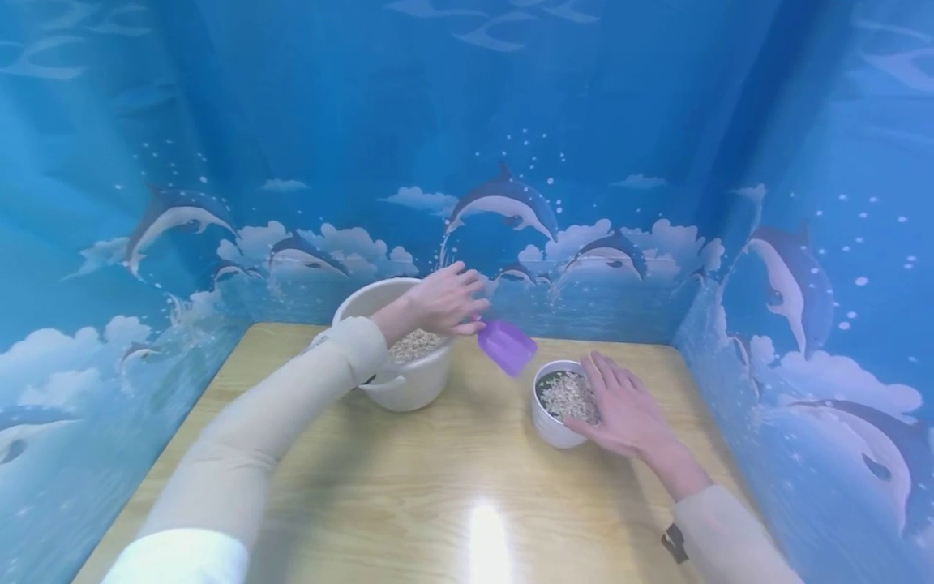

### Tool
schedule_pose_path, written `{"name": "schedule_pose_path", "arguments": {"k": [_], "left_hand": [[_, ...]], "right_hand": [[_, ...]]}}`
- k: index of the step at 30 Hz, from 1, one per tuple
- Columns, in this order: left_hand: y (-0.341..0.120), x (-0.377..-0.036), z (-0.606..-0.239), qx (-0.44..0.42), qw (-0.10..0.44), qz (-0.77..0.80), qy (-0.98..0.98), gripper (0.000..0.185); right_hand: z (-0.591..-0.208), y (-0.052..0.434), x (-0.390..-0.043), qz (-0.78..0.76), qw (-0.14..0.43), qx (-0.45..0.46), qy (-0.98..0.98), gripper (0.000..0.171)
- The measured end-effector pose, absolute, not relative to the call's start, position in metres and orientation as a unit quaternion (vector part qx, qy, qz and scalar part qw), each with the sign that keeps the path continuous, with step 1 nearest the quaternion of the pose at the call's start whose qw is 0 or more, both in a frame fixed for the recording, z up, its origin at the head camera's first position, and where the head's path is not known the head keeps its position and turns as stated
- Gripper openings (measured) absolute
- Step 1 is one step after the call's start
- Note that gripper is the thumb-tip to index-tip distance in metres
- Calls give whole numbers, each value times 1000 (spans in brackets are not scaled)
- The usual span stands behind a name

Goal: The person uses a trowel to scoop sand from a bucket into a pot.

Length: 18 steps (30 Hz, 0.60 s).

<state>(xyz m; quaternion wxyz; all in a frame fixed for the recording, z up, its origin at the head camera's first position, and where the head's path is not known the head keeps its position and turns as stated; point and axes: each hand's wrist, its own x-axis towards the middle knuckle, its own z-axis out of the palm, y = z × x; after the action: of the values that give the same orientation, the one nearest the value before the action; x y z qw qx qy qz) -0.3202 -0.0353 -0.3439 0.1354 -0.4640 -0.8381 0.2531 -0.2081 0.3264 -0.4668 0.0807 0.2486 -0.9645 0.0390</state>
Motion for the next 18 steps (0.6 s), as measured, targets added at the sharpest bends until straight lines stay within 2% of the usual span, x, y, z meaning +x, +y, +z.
{"name": "schedule_pose_path", "arguments": {"k": [18], "left_hand": [[-100, -321, -339, -430, 140, 222, -864, 49]], "right_hand": [[-450, 276, -222, 37, 71, 258, -963, 111]]}}
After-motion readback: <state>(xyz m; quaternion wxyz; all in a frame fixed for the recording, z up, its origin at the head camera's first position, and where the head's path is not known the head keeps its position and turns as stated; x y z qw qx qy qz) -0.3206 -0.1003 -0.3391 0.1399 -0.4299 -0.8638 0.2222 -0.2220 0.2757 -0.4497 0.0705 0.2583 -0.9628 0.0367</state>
